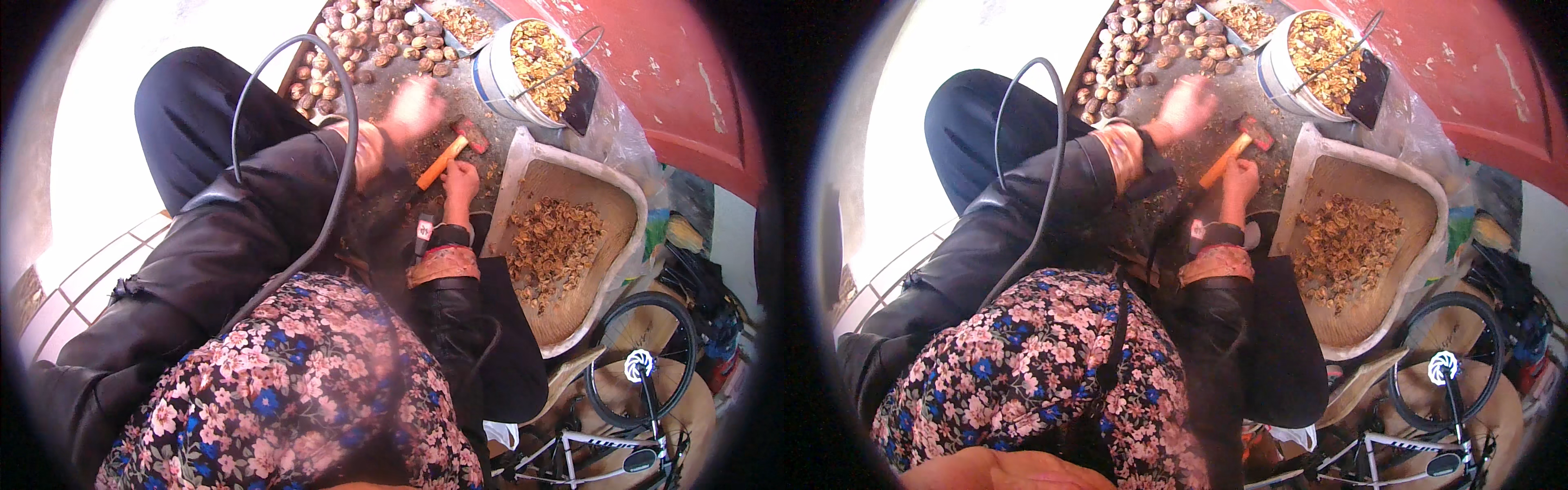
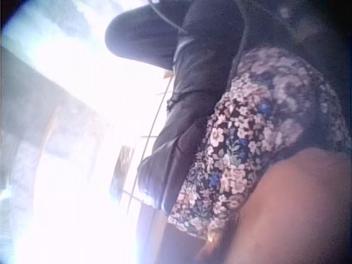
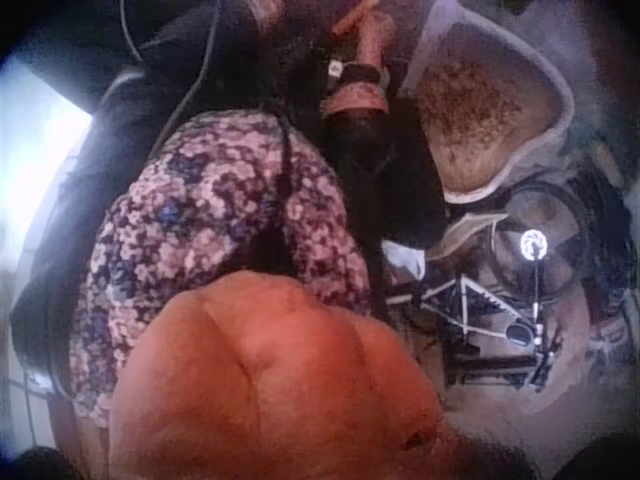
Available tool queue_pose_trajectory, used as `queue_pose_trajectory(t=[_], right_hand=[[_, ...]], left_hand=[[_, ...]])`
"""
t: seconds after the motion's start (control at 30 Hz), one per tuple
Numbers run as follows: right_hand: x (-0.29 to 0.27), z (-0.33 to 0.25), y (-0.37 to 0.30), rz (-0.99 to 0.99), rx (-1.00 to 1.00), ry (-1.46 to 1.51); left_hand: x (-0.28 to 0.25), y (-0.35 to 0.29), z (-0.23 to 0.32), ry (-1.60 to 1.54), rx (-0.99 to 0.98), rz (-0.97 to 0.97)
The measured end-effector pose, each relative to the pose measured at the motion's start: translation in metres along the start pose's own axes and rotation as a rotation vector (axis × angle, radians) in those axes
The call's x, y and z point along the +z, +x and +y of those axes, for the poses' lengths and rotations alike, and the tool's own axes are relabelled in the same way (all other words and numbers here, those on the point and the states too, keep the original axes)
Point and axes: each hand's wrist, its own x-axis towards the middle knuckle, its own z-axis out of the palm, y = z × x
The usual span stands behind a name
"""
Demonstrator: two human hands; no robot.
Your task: The person sits on the floor and repeatedly cracks nut shells with a small hammer, then removes the nutmeat by hand. Shells are discarded into a woven basket and the extracted nutmeat is placed into a white bucket.
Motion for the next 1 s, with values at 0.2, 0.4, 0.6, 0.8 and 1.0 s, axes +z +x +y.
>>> queue_pose_trajectory(t=[0.2, 0.4, 0.6, 0.8, 1.0], right_hand=[[0.025, 0.001, -0.023, 0.029, -0.06, -0.2], [0.027, -0.002, -0.016, -0.079, 0.052, -0.008], [0.022, -0.04, -0.03, -0.484, 0.281, 1.095], [0.039, -0.071, -0.053, -0.343, 0.113, 0.651], [0.056, -0.079, -0.075, -0.156, -0.5, -0.155]], left_hand=[[-0.026, 0.015, -0.106, 0.317, -0.145, 0.132], [-0.026, 0.016, -0.113, 0.299, -0.085, 0.07], [-0.008, 0.006, -0.103, 0.001, 0.081, -0.039], [-0.008, -0.002, -0.105, -0.168, 0.002, -0.02], [-0.014, -0.006, -0.102, -0.237, 0.035, -0.007]])
